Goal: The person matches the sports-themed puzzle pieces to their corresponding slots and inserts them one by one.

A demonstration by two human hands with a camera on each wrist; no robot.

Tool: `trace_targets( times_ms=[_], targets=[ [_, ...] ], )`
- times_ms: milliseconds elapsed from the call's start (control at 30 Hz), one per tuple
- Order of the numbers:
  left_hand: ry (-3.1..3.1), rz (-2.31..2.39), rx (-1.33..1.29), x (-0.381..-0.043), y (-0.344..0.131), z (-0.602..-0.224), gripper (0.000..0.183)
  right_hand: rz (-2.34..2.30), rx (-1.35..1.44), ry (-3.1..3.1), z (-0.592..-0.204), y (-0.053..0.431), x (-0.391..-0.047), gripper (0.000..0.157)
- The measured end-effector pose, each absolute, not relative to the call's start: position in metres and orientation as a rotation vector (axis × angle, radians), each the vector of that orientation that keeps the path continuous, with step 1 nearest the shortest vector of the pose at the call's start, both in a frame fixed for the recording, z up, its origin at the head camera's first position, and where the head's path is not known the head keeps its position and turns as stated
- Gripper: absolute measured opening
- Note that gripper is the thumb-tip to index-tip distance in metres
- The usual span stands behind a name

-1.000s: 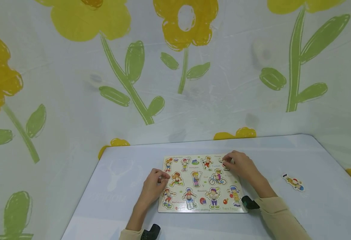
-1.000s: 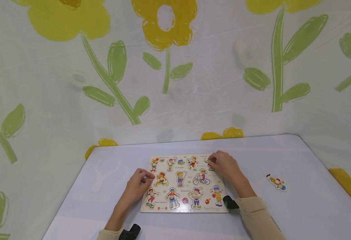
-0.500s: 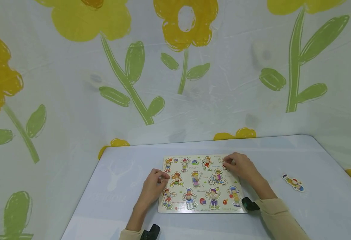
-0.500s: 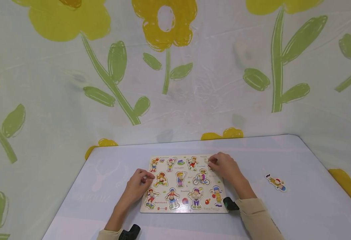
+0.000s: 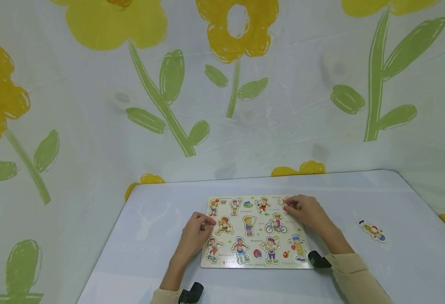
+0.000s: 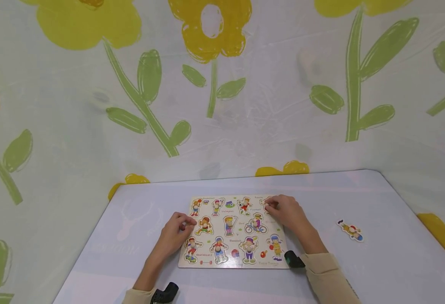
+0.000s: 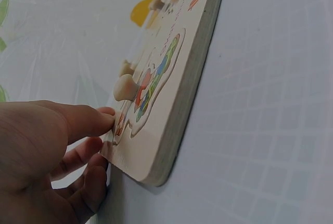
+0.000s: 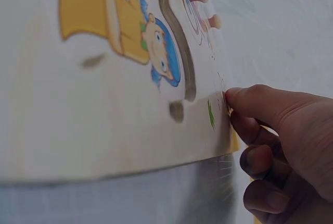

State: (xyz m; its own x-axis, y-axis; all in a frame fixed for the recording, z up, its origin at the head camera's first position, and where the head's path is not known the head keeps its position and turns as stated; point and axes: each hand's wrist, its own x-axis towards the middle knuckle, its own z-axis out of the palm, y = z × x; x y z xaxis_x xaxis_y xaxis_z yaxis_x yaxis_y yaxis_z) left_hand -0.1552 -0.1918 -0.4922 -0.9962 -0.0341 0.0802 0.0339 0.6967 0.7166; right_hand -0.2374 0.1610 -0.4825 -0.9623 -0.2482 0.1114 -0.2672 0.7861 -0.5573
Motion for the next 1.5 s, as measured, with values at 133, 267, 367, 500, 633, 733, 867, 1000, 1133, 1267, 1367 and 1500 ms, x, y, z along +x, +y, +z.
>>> trace_targets(
  times_ms=[133,267,367,500,633,733,867,1000,1133,1267,1367,1500],
  targets=[
    [-2.812,-1.191,-0.004,-0.155,-0.191,-0.492,0.007,0.929,0.422,-2.957,-0.482,0.162,-0.236,0.025],
    [-2.813,-1.194,-0.004,-0.154,-0.191,-0.493,0.007,0.904,0.426,-2.979,-0.479,0.166,-0.233,0.026],
    [-2.814,-1.193,-0.004,-0.154,-0.191,-0.494,0.007,0.855,0.419,-2.994,-0.475,0.173,-0.227,0.026],
    [-2.82,-1.171,-0.007,-0.155,-0.192,-0.492,0.007,0.801,0.406,-2.987,-0.47,0.189,-0.216,0.028],
    [-2.819,-1.158,-0.006,-0.157,-0.194,-0.493,0.008,0.788,0.396,-2.941,-0.472,0.206,-0.209,0.026],
    [-2.818,-1.16,-0.006,-0.157,-0.194,-0.494,0.008,0.765,0.366,-2.939,-0.473,0.218,-0.204,0.025],
    [-2.816,-1.165,-0.011,-0.157,-0.194,-0.495,0.007,0.688,0.35,-2.939,-0.471,0.233,-0.196,0.024],
    [-2.812,-1.17,-0.015,-0.157,-0.193,-0.495,0.007,0.633,0.346,-2.916,-0.47,0.25,-0.188,0.022],
    [-2.813,-1.158,-0.013,-0.158,-0.193,-0.496,0.007,0.641,0.308,-2.929,-0.469,0.266,-0.185,0.023],
    [-2.814,-1.158,-0.009,-0.158,-0.193,-0.496,0.007,0.616,0.242,-2.966,-0.468,0.28,-0.184,0.026],
    [-2.818,-1.163,-0.007,-0.157,-0.193,-0.496,0.007,0.585,0.188,-3.003,-0.466,0.291,-0.182,0.028],
    [-2.823,-1.158,-0.005,-0.157,-0.193,-0.496,0.007,0.55,0.134,-3.042,-0.461,0.304,-0.181,0.031]
  ],
)
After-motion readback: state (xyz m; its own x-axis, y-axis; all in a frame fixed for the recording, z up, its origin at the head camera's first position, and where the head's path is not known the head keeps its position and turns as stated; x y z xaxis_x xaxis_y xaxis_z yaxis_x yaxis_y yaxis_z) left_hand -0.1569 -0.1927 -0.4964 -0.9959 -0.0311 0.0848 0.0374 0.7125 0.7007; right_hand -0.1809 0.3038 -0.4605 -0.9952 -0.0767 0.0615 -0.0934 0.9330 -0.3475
